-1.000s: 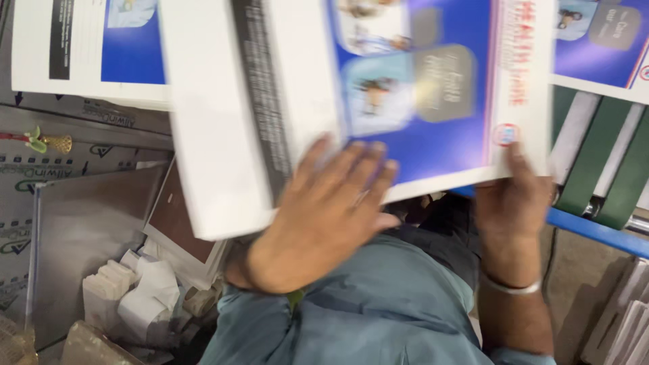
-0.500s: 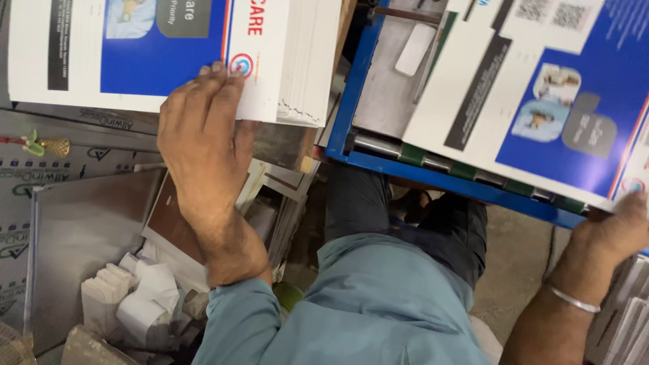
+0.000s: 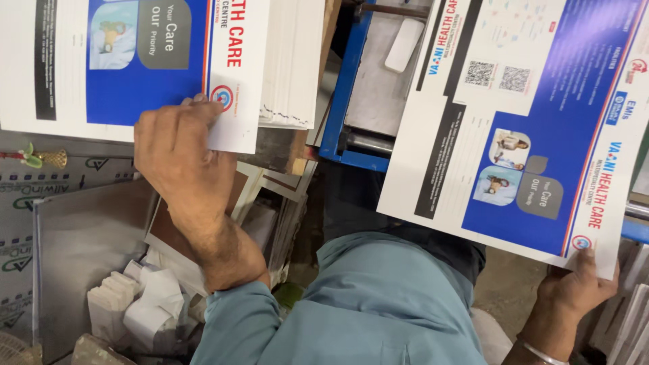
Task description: The person sits on the floor and repeatedly picks up printed paper sheets from a stack, places them into a blue paper processing machine, and collects the processed sheets. The task involves handling stacks of paper and operating the machine's rollers.
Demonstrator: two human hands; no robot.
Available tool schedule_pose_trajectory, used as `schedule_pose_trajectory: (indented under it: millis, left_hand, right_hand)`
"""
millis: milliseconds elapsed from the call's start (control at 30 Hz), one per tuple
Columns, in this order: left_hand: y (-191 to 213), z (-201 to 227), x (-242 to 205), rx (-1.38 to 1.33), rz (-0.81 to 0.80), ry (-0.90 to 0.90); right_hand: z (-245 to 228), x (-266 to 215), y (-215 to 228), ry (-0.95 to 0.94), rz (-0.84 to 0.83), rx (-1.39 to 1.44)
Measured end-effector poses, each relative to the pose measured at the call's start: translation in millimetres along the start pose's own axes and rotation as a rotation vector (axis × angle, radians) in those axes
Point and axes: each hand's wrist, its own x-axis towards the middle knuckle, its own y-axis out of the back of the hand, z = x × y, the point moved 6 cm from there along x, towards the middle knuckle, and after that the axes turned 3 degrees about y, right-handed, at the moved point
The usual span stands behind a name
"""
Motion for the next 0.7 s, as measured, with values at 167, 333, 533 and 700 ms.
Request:
schedule_pose_trajectory:
  millis: [167, 333, 533, 700]
  left_hand:
    - [6.5, 3.5, 1.5, -0.009, -0.001, 0.008]
    - [15.2, -1.5, 0.2, -0.008, -0.008, 0.012]
    - [19.6, -6.1, -0.9, -0.015, -0.039, 0.012]
    - [18.9, -5.9, 2.2, -0.004, -0.061, 0.020]
  right_hand:
    - [-3.3, 7.9, -2.8, 0.101, -0.067, 0.028]
    - [-20.3, 30.8, -47.9, 0.120, -0.114, 0.125]
    - [-3.8, 64.3, -73.7, 0.035, -0.019, 0.261]
    - [43.2, 94.0, -55.3, -0.147, 0.016, 0.233]
